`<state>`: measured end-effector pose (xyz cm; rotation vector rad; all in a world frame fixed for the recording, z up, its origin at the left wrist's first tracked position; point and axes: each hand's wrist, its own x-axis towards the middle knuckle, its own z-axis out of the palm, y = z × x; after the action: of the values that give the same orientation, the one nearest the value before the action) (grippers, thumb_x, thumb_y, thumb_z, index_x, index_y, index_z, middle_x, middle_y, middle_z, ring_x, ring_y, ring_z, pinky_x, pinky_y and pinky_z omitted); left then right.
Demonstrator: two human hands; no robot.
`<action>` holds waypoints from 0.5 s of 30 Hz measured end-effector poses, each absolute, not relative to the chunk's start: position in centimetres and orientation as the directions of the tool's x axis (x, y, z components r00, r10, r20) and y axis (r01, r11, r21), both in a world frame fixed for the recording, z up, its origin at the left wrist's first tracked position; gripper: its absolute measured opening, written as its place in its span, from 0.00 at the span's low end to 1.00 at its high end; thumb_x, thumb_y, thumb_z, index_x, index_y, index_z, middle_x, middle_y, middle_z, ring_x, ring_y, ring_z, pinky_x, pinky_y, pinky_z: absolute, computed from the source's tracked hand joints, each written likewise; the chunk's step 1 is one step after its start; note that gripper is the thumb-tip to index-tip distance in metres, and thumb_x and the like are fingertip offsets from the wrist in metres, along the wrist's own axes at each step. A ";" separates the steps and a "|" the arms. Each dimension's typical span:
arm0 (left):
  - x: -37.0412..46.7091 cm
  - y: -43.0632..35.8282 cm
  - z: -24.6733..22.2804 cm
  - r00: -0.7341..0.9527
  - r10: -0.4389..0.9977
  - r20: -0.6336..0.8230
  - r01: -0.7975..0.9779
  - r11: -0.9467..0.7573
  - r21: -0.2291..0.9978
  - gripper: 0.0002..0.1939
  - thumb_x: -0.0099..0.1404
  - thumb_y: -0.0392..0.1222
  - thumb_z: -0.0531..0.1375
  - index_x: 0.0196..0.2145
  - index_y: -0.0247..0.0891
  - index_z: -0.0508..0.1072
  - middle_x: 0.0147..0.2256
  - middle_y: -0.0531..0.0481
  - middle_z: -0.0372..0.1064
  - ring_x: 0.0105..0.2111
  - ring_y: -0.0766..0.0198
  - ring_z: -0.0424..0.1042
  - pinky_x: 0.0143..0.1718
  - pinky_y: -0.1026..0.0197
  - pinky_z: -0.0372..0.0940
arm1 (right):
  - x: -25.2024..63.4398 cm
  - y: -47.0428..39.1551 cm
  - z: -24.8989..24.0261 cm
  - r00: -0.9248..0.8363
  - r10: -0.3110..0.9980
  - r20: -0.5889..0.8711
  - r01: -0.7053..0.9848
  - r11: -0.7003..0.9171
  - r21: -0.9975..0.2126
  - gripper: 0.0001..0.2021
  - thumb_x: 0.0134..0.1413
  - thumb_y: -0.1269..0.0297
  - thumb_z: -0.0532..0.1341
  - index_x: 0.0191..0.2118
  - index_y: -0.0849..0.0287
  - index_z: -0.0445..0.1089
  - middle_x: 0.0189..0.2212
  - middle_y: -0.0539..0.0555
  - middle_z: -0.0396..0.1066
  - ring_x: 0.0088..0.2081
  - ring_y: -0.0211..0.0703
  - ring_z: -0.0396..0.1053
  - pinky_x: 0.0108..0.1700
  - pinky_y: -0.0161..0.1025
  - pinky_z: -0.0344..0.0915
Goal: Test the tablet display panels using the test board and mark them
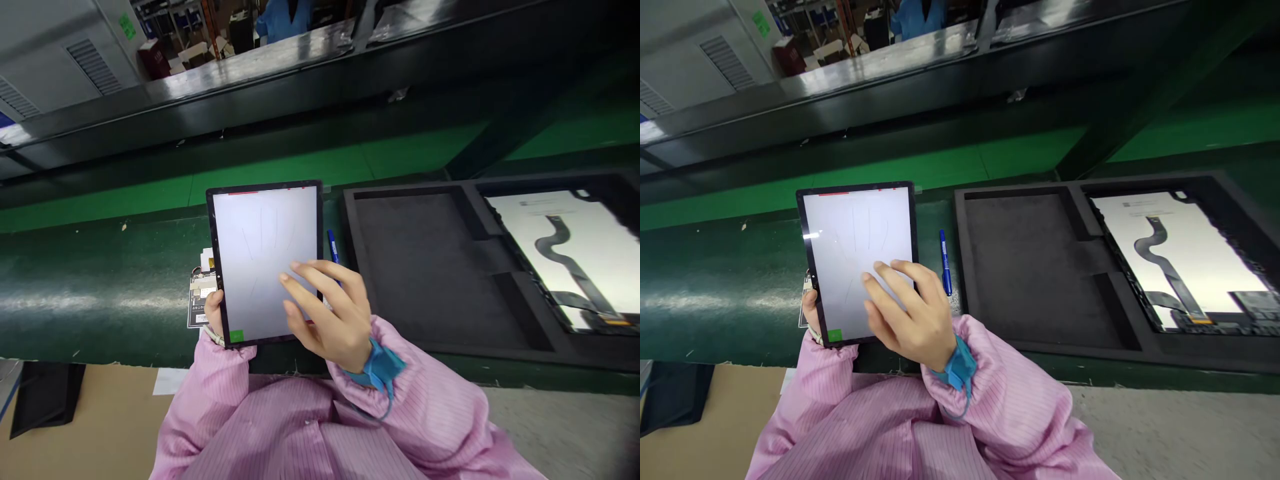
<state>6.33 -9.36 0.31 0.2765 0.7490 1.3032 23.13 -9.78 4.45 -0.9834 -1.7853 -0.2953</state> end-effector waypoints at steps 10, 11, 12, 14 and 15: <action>3.9 -9.0 -1.4 0.044 0.973 -0.229 -0.743 0.185 0.644 0.17 0.51 0.50 0.64 0.39 0.47 0.81 0.31 0.51 0.81 0.30 0.50 0.79 0.39 0.49 0.75 | 28.9 -7.3 8.0 0.159 0.741 0.652 0.796 0.295 -0.530 0.16 0.67 0.61 0.57 0.56 0.59 0.71 0.51 0.61 0.74 0.51 0.52 0.70 0.53 0.51 0.68; 3.8 -9.1 -1.6 0.043 0.975 -0.219 -0.735 0.179 0.654 0.17 0.51 0.50 0.64 0.39 0.48 0.81 0.30 0.51 0.81 0.30 0.50 0.79 0.38 0.50 0.75 | 29.6 -6.4 8.4 0.167 0.782 0.601 0.774 0.274 -0.571 0.16 0.67 0.59 0.57 0.55 0.59 0.72 0.49 0.60 0.75 0.49 0.52 0.71 0.50 0.50 0.69; 3.8 -9.1 -1.8 0.041 0.976 -0.214 -0.728 0.177 0.663 0.17 0.51 0.51 0.64 0.39 0.48 0.81 0.30 0.51 0.81 0.30 0.50 0.79 0.37 0.49 0.74 | 30.1 -5.6 8.6 0.162 0.815 0.556 0.755 0.261 -0.602 0.15 0.67 0.58 0.56 0.52 0.58 0.73 0.46 0.59 0.76 0.46 0.51 0.72 0.47 0.49 0.69; 3.7 -9.2 -2.1 0.050 0.975 -0.218 -0.720 0.186 0.668 0.18 0.52 0.52 0.64 0.41 0.49 0.81 0.30 0.50 0.81 0.29 0.49 0.79 0.36 0.49 0.74 | 30.5 -4.4 8.6 0.157 0.845 0.511 0.742 0.241 -0.626 0.12 0.66 0.58 0.56 0.42 0.57 0.75 0.38 0.56 0.76 0.41 0.49 0.71 0.43 0.46 0.68; 3.6 -9.2 -2.2 0.061 0.973 -0.223 -0.720 0.197 0.665 0.19 0.52 0.52 0.64 0.42 0.50 0.81 0.31 0.50 0.81 0.30 0.49 0.79 0.36 0.49 0.74 | 30.5 -4.2 8.6 0.165 0.840 0.516 0.752 0.231 -0.617 0.11 0.66 0.60 0.57 0.37 0.57 0.74 0.35 0.55 0.76 0.39 0.48 0.70 0.41 0.45 0.66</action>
<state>3.61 -9.17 -2.15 0.4323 0.7250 1.3424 30.51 -4.16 8.56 -1.5292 -1.5938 0.1219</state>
